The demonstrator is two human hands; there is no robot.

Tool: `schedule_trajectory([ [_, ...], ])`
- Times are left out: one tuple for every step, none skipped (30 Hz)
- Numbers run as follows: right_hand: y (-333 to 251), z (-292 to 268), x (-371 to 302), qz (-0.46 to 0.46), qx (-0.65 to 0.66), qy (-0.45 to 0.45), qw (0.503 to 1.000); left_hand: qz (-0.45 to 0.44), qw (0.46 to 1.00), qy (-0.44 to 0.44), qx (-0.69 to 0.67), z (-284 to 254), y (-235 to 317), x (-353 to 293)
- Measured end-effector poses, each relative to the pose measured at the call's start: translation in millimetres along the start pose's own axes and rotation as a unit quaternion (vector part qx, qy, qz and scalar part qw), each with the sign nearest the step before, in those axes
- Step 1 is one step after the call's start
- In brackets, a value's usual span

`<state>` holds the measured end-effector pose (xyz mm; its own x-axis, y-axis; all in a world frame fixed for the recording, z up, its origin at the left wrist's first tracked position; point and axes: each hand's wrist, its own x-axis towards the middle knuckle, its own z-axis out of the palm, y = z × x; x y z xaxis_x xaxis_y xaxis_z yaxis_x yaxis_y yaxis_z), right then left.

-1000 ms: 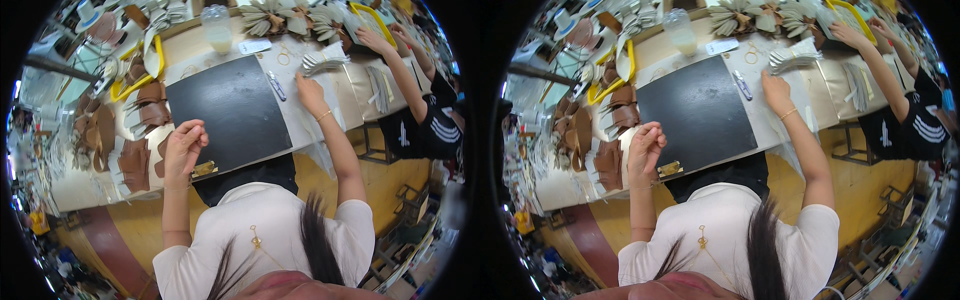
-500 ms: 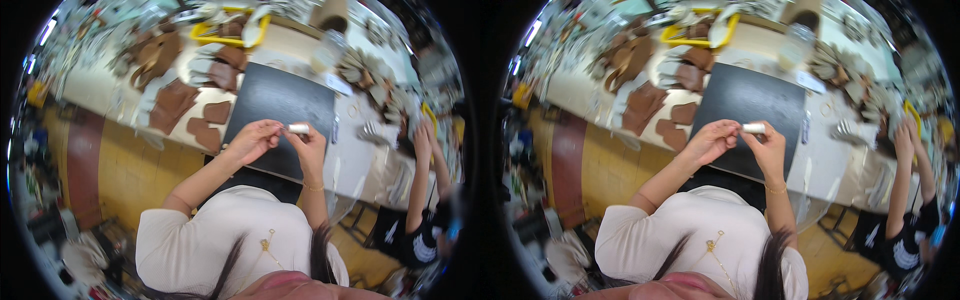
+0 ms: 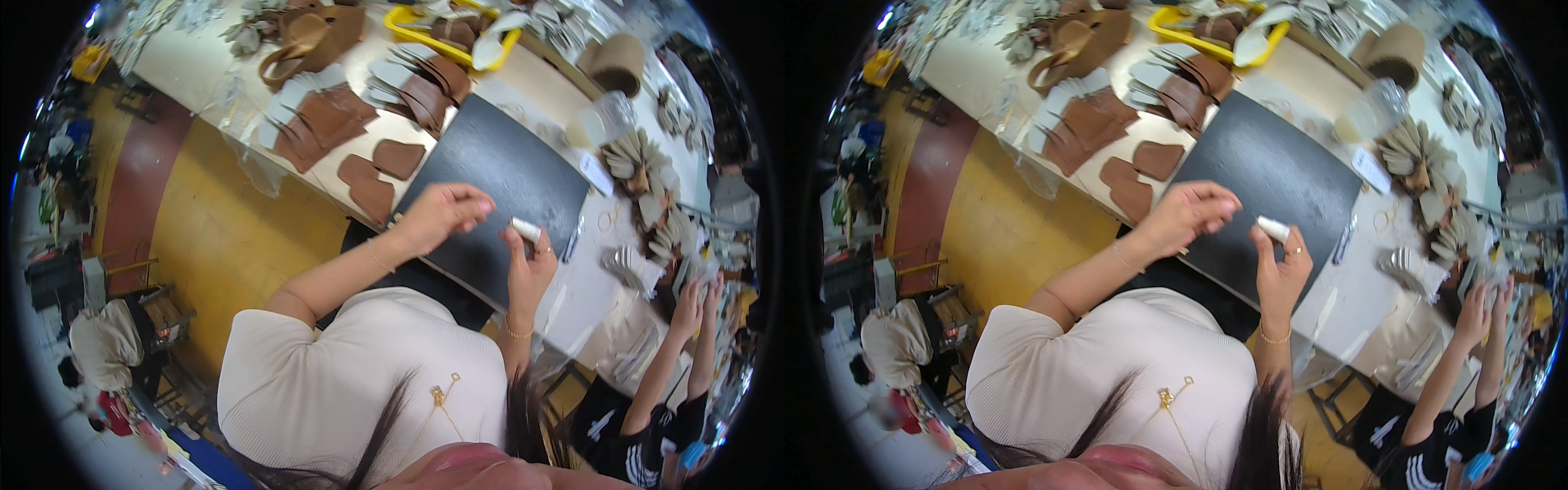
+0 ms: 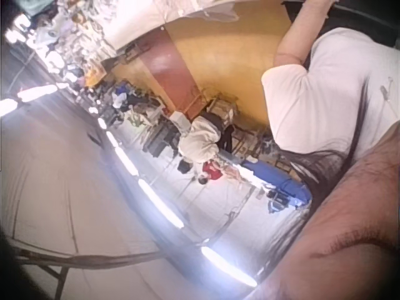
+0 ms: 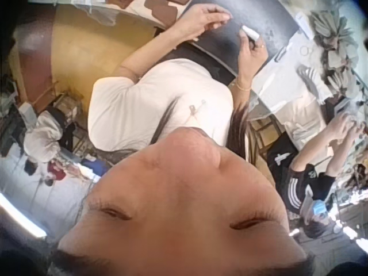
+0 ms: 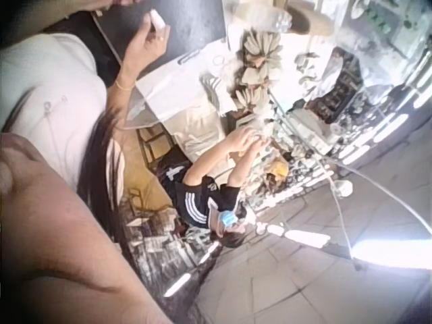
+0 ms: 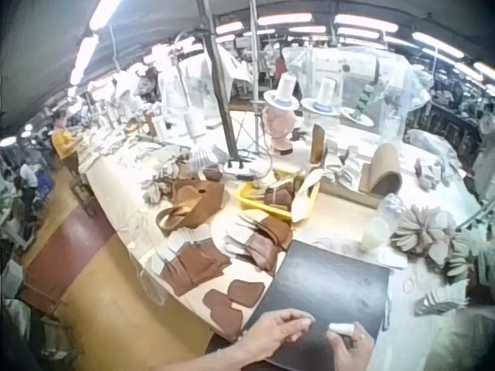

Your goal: The person assembles leather goods by hand. They fold and align white fabric pieces, then apply adhesive to brown leather pieces and press them together. The person uses a small knife to trim excess material and handles multiple leather components on a workbench.

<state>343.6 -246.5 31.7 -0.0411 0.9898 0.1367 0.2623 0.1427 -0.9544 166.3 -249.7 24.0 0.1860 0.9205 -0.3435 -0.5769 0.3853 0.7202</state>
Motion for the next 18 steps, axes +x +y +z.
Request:
schedule_trajectory([
  [-1,-3,0,0.012,0.001,0.009,1.000,0.027,0.999,0.015,0.020,-3,8,1],
  [-1,-8,2,-0.024,-0.018,0.030,0.999,0.055,0.997,0.035,0.029,-9,21,1],
  [-2,-14,4,-0.049,-0.053,0.044,0.996,0.083,0.993,0.059,0.062,-17,40,4],
  [-4,-22,4,-0.026,-0.057,0.063,0.996,0.163,0.977,0.103,0.088,-25,58,1],
  [-5,-29,7,-0.023,-0.051,0.088,0.995,0.234,0.957,0.113,0.128,-37,85,-5],
  [-7,-36,8,-0.010,-0.022,0.108,0.994,0.305,0.934,0.137,0.128,-44,111,-12],
  [-10,-41,9,0.001,0.007,0.127,0.992,0.356,0.924,0.097,0.099,-52,145,-22],
  [-11,-44,10,0.003,0.031,0.133,0.991,0.388,0.914,0.093,0.071,-56,175,-41],
  [-13,-45,11,0.003,0.057,0.139,0.989,0.422,0.902,0.087,0.042,-56,195,-54],
  [-15,-45,12,0.002,0.082,0.146,0.986,0.443,0.893,0.056,0.061,-55,203,-60],
  [-17,-42,12,0.005,0.086,0.138,0.987,0.464,0.882,0.024,0.080,-53,206,-67],
  [-18,-37,11,0.009,0.090,0.129,0.987,0.483,0.870,-0.006,0.099,-48,205,-70],
  [-19,-31,9,0.015,0.090,0.125,0.988,0.455,0.883,0.026,0.112,-42,196,-65],
  [-20,-24,6,0.017,0.087,0.093,0.992,0.426,0.894,0.057,0.124,-37,180,-57],
  [-20,-17,3,0.020,0.080,0.067,0.994,0.355,0.918,0.101,0.143,-32,151,-44],
  [-20,-11,1,0.021,0.072,0.044,0.996,0.313,0.929,0.111,0.164,-21,117,-31],
  [-20,-6,-1,0.009,0.030,0.016,0.999,0.194,0.958,0.055,0.202,-17,98,-26],
  [-20,-2,-2,-0.008,0.013,-0.009,1.000,0.113,0.980,0.038,0.158,-8,74,-21],
])
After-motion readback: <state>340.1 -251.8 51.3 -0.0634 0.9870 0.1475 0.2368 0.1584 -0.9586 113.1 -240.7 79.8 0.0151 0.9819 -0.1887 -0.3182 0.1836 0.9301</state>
